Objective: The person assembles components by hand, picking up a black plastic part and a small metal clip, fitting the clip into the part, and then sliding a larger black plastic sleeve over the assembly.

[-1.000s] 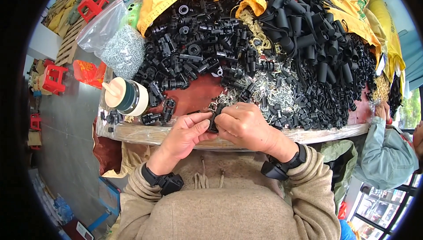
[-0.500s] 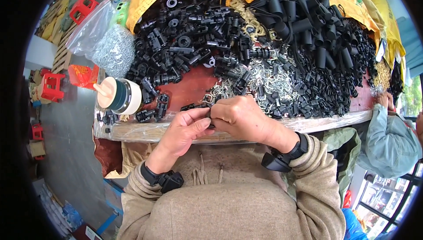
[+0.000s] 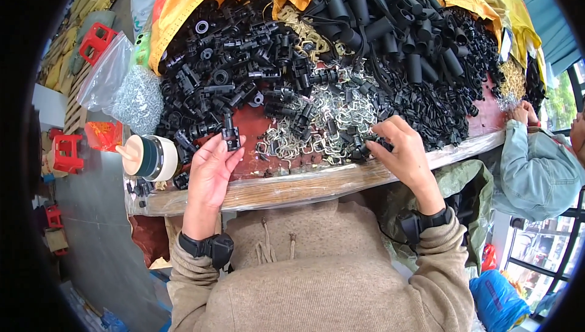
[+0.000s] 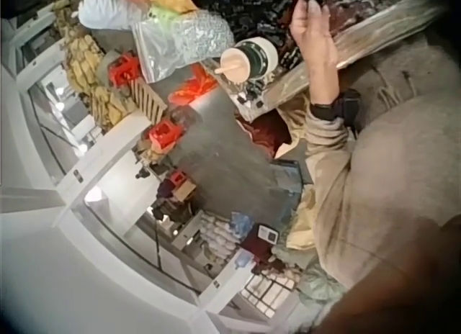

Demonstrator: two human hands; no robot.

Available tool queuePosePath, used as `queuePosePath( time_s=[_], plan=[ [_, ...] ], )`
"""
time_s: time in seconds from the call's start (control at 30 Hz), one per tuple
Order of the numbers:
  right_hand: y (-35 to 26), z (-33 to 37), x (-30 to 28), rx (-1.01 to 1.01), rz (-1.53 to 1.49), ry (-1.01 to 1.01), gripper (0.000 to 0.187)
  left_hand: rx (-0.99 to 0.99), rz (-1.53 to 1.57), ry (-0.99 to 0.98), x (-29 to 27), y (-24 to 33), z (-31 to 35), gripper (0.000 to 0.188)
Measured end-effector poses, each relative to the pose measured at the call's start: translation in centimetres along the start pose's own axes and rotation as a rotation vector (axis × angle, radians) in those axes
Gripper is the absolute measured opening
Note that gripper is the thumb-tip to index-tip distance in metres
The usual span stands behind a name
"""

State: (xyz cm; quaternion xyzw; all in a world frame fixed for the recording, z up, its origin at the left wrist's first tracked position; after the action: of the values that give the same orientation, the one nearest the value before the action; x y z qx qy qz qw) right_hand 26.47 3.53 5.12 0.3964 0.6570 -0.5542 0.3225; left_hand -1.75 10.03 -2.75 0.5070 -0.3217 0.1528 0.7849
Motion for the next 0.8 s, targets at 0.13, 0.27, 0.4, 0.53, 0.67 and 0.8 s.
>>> queuePosePath(
  time_s=[0.13, 0.27, 0.4, 0.53, 0.67, 0.8],
  plan=[
    [-0.2, -0.5, 1.2, -0.083, 0.075, 0.01, 0.016, -0.045, 0.065, -0.056, 1.5, -0.7, 0.5, 0.028],
    [-0.4, -1.5, 1.2, -0.185, 0.309, 0.099, 0.016, -0.061, 0.037, -0.096, 2.5, -1.1, 1.1, 0.029],
    [0.9, -1.7, 2.8, -0.114, 0.264, -0.108, 0.015, -0.097, 0.069, -0.087, 2.6, -1.8, 1.4, 0.029],
    [1.4, -1.8, 3.0, -0.035, 0.112, -0.102, 0.014, -0.127, 0.081, -0.105, 3.0, -2.3, 1.7, 0.028],
    [0.2, -1.6, 2.4, -0.105, 0.065, -0.103, 0.013, -0.142, 0.096, -0.115, 2.9, -2.4, 1.7, 0.028],
    [0.1, -1.7, 2.6, -0.187, 0.114, -0.078, 0.012, -0.149, 0.091, -0.123, 3.0, -2.6, 1.6, 0.027]
  ],
)
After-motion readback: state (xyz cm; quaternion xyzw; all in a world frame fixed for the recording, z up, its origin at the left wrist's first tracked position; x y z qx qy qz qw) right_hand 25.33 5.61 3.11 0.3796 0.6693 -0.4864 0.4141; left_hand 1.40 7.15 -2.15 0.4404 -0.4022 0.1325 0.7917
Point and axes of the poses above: each hand's wrist, its own z-axis away from the middle knuckle, its own x-axis out of the palm, y = z × x, the point moved 8 cm from there along -z, towards the middle knuckle, and after that the axes turned 5 degrees about z, right-handed, at the moved point
